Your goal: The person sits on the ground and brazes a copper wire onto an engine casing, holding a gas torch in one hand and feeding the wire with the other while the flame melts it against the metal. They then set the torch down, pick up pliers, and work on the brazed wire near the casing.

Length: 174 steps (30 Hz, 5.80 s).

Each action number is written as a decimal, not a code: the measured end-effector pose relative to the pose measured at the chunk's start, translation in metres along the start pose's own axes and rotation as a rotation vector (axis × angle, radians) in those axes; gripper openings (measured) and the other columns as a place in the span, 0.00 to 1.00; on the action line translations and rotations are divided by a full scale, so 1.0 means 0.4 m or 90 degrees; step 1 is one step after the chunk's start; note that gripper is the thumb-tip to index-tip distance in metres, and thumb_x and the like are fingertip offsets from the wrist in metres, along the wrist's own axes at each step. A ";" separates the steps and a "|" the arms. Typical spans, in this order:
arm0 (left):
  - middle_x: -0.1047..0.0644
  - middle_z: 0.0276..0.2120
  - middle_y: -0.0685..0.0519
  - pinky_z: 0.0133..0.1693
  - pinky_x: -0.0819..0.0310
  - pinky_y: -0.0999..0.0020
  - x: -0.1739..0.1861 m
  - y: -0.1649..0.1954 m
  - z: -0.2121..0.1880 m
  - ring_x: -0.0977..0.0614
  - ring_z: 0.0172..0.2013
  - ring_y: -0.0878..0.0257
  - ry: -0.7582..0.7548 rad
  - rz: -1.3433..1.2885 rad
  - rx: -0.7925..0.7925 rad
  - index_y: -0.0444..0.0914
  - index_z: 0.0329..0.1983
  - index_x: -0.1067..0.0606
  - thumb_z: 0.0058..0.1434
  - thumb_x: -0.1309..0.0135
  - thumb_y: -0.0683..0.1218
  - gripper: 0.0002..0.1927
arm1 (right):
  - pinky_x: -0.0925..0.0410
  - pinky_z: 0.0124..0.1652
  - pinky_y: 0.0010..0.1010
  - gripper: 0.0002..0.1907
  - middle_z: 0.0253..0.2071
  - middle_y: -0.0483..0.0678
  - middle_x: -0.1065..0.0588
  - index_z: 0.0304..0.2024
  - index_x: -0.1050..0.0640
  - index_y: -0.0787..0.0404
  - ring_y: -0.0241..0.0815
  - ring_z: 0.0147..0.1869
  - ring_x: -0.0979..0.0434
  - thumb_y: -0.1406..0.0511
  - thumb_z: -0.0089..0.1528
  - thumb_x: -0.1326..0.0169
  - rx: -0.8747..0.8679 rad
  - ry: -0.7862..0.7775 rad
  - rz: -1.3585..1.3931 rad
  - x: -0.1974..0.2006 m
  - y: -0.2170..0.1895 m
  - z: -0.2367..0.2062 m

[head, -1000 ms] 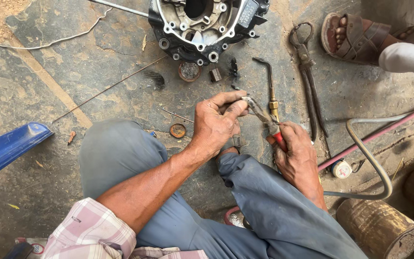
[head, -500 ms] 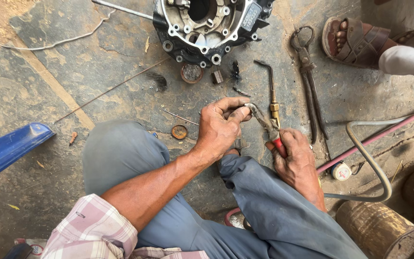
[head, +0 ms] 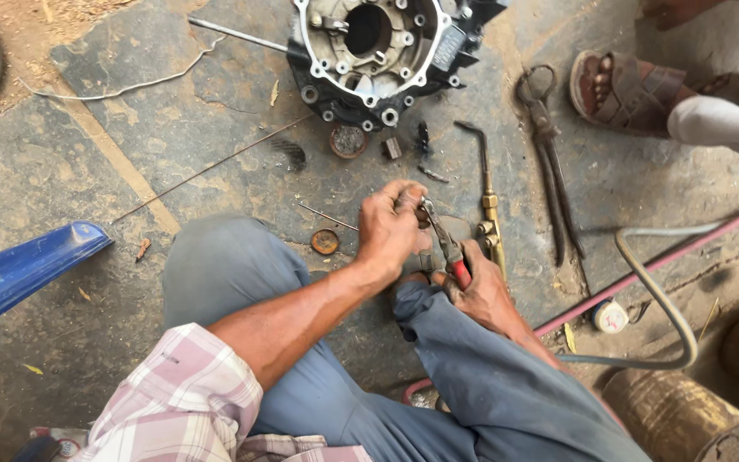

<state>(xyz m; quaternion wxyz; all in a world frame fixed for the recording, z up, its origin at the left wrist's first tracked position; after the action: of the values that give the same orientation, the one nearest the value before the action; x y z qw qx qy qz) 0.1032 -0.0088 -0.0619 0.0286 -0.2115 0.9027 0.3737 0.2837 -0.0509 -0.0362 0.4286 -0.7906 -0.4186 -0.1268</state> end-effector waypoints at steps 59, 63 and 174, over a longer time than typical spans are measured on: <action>0.18 0.46 0.44 0.55 0.21 0.57 0.008 -0.028 0.028 0.16 0.49 0.54 -0.109 -0.302 0.182 0.36 0.44 0.27 0.61 0.43 0.42 0.10 | 0.31 0.44 0.46 0.33 0.42 0.58 0.24 0.68 0.30 0.53 0.59 0.47 0.22 0.60 0.60 0.37 0.043 0.085 -0.201 0.108 -0.054 -0.044; 0.18 0.46 0.42 0.53 0.18 0.58 0.004 -0.034 0.029 0.15 0.47 0.53 -0.104 -0.318 0.195 0.35 0.43 0.28 0.61 0.43 0.41 0.10 | 0.31 0.45 0.45 0.34 0.43 0.57 0.24 0.68 0.31 0.53 0.59 0.47 0.22 0.60 0.60 0.37 0.070 0.091 -0.189 0.105 -0.054 -0.046; 0.20 0.47 0.44 0.43 0.23 0.54 0.453 0.567 -0.238 0.19 0.45 0.47 0.069 0.905 -0.748 0.35 0.56 0.24 0.44 0.40 0.27 0.32 | 0.41 0.18 0.32 0.17 0.25 0.43 0.33 0.47 0.31 0.59 0.37 0.19 0.36 0.71 0.55 0.44 -0.190 -0.115 0.509 0.143 0.224 0.001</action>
<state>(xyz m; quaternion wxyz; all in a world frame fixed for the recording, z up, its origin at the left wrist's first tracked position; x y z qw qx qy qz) -0.1429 0.0039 0.1189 -0.3620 0.3946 0.4855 0.6910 0.3880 -0.0443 -0.0555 0.2864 -0.9518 -0.0924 0.0600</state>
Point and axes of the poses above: each hand's wrist, its own z-axis towards the middle knuckle, its own x-axis out of the back of the hand, y = z × x, the point moved 3 cm from there along z, towards the middle knuckle
